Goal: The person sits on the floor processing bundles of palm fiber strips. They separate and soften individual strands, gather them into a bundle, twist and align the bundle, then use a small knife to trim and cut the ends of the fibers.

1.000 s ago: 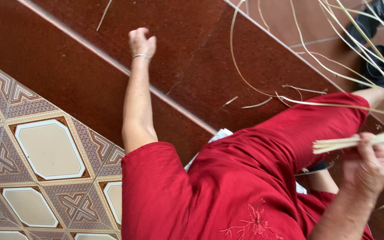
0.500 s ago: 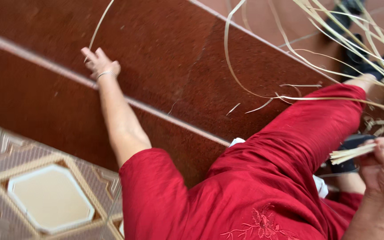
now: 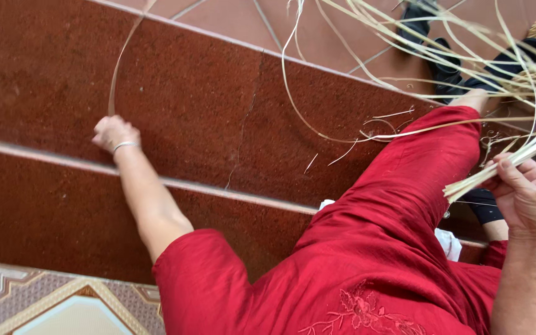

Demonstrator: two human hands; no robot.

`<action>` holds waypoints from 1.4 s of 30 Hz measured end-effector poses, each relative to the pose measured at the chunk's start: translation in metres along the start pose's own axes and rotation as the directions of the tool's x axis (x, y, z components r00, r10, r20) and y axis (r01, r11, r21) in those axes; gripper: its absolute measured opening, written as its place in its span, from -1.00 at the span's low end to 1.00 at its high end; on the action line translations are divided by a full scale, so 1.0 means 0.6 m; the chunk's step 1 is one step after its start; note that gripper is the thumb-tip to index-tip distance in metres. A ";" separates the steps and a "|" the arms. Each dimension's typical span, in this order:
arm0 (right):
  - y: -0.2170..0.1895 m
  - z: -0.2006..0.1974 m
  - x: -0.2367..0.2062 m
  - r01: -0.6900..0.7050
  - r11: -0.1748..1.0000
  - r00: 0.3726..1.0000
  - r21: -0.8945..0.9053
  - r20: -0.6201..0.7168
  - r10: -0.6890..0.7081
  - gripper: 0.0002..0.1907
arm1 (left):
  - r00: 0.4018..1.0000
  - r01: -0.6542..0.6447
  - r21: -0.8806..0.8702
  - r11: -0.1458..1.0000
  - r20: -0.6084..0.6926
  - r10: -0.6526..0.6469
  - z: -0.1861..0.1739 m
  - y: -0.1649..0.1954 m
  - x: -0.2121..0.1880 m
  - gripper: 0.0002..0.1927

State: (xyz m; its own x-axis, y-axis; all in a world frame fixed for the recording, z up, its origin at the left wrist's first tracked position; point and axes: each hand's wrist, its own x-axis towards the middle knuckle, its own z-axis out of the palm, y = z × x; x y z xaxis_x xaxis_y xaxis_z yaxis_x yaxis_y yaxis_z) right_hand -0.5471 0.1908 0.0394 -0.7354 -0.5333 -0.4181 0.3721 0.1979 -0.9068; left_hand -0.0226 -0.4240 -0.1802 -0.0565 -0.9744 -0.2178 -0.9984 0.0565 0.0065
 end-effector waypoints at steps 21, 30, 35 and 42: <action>0.006 -0.031 -0.034 0.030 0.994 0.999 0.102 -0.041 -0.026 -0.85 | 0.363 0.355 -0.935 0.016 0.153 0.919 -0.067 0.582 -0.582 -0.91; 0.019 -0.098 -0.049 0.016 0.999 1.000 0.030 0.023 -0.016 -0.83 | 0.023 0.170 -0.983 0.068 0.073 0.997 -0.101 0.745 -0.785 -0.69; 0.038 -0.136 -0.065 -0.021 1.000 0.999 0.009 0.048 0.020 -0.78 | -0.031 0.120 -0.989 0.086 0.083 0.996 -0.071 0.772 -0.846 -0.43; 0.062 -0.178 -0.091 -0.029 0.998 0.996 0.048 0.087 0.025 -0.81 | -0.118 0.168 -0.965 0.201 0.183 0.976 -0.057 0.788 -0.900 -0.27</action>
State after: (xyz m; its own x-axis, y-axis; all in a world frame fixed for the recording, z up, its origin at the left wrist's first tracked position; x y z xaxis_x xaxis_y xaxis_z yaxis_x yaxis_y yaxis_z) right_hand -0.5536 0.3147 0.0227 -0.6743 -0.5974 -0.4341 0.4198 0.1735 -0.8909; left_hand -0.4646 0.1214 -0.0264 -0.9667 0.2096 -0.1469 -0.2164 -0.3628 0.9064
